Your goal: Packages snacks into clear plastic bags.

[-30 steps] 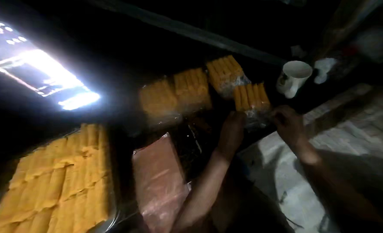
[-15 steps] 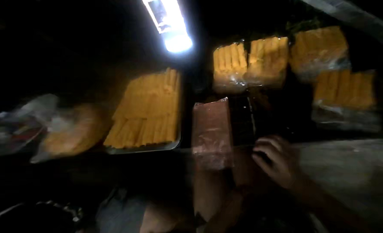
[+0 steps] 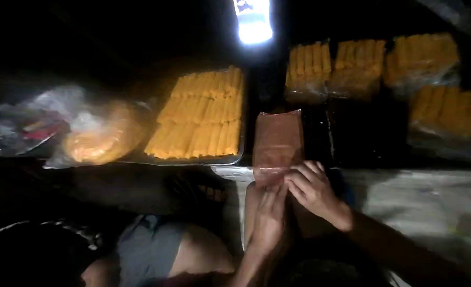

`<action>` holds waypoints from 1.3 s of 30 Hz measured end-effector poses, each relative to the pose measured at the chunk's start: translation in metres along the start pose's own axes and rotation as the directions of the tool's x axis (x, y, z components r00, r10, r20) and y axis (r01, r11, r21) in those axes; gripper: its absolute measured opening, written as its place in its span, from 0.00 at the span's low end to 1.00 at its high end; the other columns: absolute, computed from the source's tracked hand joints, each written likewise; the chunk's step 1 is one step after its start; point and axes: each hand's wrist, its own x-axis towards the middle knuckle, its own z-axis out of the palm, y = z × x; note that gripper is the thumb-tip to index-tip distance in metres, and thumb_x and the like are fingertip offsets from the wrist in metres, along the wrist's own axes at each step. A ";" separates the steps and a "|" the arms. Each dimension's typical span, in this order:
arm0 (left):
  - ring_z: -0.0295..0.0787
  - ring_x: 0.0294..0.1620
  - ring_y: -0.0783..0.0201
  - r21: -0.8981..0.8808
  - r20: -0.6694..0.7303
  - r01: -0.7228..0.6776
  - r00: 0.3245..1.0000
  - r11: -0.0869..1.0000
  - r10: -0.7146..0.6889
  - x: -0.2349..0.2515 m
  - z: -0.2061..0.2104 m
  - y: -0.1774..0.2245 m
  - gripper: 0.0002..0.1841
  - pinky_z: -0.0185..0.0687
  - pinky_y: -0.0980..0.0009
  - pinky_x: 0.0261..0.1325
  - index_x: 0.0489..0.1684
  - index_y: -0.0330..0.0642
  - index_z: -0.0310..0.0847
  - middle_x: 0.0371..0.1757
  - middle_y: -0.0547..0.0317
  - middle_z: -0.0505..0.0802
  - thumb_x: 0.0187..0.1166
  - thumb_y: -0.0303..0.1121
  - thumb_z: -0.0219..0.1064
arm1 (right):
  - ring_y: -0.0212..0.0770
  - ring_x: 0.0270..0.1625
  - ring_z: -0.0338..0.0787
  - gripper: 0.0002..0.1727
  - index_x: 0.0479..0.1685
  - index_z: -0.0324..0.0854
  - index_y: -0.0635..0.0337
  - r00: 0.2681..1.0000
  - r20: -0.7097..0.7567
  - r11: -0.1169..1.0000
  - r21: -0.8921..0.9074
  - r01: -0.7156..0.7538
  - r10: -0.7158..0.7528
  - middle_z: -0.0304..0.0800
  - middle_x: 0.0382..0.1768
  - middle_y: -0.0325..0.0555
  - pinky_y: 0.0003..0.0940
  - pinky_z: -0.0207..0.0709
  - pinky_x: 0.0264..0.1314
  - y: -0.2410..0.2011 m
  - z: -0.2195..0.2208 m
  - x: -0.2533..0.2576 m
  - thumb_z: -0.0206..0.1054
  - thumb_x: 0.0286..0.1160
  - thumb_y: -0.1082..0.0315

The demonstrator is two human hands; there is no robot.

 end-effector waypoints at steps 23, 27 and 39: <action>0.94 0.57 0.41 0.206 0.121 -0.056 0.992 0.977 0.032 0.059 0.005 -0.025 0.12 0.88 0.46 0.60 0.52 0.30 0.91 0.53 0.40 0.95 0.75 0.23 0.68 | 0.58 0.69 0.87 0.19 0.60 0.87 0.62 0.977 0.112 0.979 0.069 -0.191 0.183 0.89 0.64 0.57 0.53 0.81 0.71 -0.002 0.001 -0.004 0.69 0.75 0.61; 0.94 0.56 0.41 0.243 0.095 -0.085 0.993 0.966 0.063 0.061 0.008 -0.029 0.12 0.88 0.47 0.60 0.52 0.30 0.91 0.53 0.40 0.95 0.73 0.22 0.69 | 0.62 0.72 0.84 0.23 0.65 0.85 0.61 0.963 0.155 0.969 0.074 -0.235 0.221 0.87 0.68 0.60 0.57 0.79 0.72 0.002 0.002 -0.004 0.72 0.73 0.60; 0.94 0.56 0.41 0.233 0.168 0.008 0.985 0.973 -0.048 0.049 -0.007 -0.018 0.12 0.91 0.46 0.54 0.53 0.36 0.92 0.55 0.41 0.95 0.75 0.22 0.69 | 0.67 0.74 0.81 0.20 0.64 0.85 0.62 0.953 0.163 0.962 0.045 -0.268 0.257 0.87 0.67 0.61 0.64 0.73 0.76 0.010 0.020 0.004 0.70 0.72 0.69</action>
